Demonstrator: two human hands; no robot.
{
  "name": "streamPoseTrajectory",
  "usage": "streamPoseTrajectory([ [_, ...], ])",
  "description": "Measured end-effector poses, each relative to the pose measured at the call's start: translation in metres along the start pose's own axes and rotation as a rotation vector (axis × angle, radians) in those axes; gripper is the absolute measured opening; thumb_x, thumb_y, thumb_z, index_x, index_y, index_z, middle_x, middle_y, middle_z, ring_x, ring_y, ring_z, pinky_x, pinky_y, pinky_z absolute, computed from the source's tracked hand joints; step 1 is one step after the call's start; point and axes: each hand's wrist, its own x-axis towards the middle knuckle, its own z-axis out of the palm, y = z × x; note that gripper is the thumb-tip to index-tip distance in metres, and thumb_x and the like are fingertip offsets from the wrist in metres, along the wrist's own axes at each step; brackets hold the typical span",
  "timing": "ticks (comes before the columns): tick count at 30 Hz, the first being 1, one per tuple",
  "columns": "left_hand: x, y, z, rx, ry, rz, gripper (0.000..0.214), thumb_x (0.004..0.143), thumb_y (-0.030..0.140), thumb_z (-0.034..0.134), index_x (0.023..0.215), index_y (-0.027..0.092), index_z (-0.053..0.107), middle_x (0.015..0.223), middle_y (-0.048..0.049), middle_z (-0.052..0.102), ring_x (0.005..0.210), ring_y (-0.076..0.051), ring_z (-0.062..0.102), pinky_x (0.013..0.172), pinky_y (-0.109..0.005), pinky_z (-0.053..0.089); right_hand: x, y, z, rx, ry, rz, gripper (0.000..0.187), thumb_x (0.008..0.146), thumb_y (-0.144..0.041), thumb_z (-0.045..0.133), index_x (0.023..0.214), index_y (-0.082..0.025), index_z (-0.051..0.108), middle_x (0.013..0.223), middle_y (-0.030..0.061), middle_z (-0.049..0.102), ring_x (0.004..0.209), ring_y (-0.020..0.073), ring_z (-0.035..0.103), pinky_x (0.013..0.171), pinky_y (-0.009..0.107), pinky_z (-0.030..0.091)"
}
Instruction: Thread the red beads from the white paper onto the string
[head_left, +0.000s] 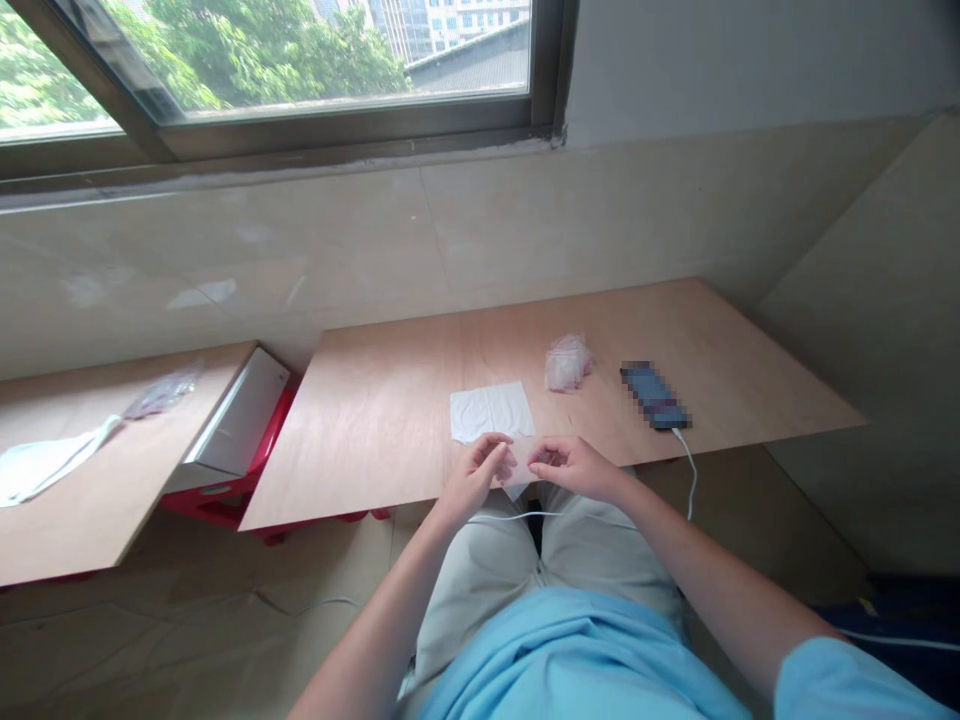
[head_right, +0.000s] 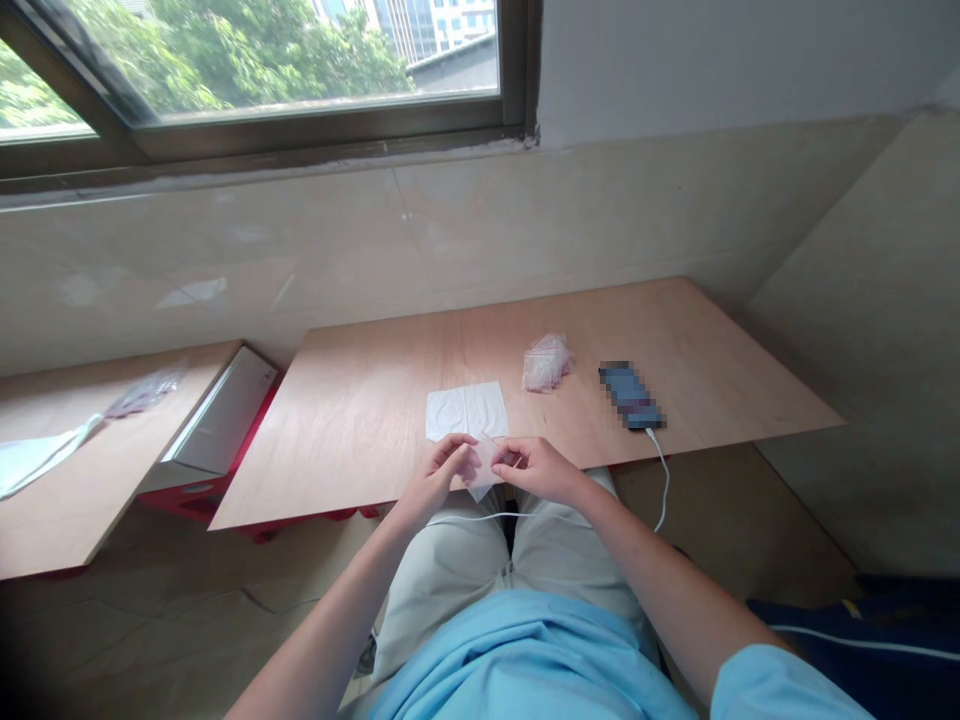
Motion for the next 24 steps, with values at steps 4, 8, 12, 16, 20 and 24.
streamPoseTrajectory([
  [4,-0.0012,-0.0029,0.0008,0.006,-0.012,-0.051,0.036,0.092,0.051,0.06,0.108,0.018,0.059,0.075,0.0015,0.058,0.052,-0.009,0.056,0.047,-0.021,0.047,-0.0016,-0.0039,0.0006,-0.067,0.015,-0.03,0.024,0.089,-0.04,0.065,0.087,-0.017,0.071,0.083,0.0033,0.067,0.074,0.0163,0.06,0.065,0.026,0.046],
  [8,-0.0043,-0.0027,0.0034,0.004,-0.023,-0.08,0.035,0.092,0.051,0.06,0.103,0.019,0.056,0.076,0.0013,0.059,0.053,-0.011,0.061,0.045,-0.02,0.048,-0.0003,-0.0017,0.0031,-0.005,0.058,-0.031,0.027,0.091,-0.043,0.063,0.092,-0.018,0.07,0.084,0.0035,0.067,0.073,0.0159,0.059,0.066,0.027,0.049],
  [12,-0.0071,0.0023,0.0066,0.017,-0.017,-0.02,0.031,0.094,0.049,0.057,0.099,0.019,0.055,0.077,0.0003,0.061,0.063,-0.013,0.064,0.059,-0.025,0.055,0.0017,0.0016,0.0067,0.062,0.106,-0.039,0.032,0.089,-0.044,0.066,0.109,-0.019,0.064,0.091,0.0039,0.066,0.077,0.016,0.061,0.068,0.028,0.051],
  [16,-0.0079,0.004,0.0072,0.078,0.005,0.005,0.032,0.096,0.05,0.053,0.096,0.018,0.057,0.079,-0.0006,0.061,0.066,-0.012,0.061,0.062,-0.025,0.053,0.0028,0.0035,0.0075,0.088,0.105,-0.057,0.038,0.088,-0.042,0.066,0.118,-0.021,0.059,0.088,0.0021,0.063,0.075,0.0153,0.061,0.068,0.028,0.051],
  [20,-0.0065,-0.0002,0.0045,0.231,0.063,0.063,0.031,0.096,0.047,0.054,0.094,0.017,0.061,0.082,-0.0025,0.062,0.071,-0.013,0.059,0.064,-0.024,0.051,0.0033,0.0034,0.0063,0.051,0.135,-0.057,0.036,0.089,-0.04,0.065,0.119,-0.021,0.06,0.091,0.0033,0.064,0.077,0.0161,0.062,0.07,0.029,0.052],
  [24,-0.0075,-0.0002,0.0045,0.393,0.072,0.133,0.026,0.096,0.041,0.055,0.091,0.017,0.064,0.087,-0.0031,0.062,0.074,-0.013,0.058,0.064,-0.024,0.05,0.0015,-0.0034,0.0097,-0.068,0.155,-0.078,0.027,0.089,-0.036,0.064,0.111,-0.02,0.066,0.096,0.0062,0.069,0.085,0.0191,0.064,0.076,0.032,0.051],
])
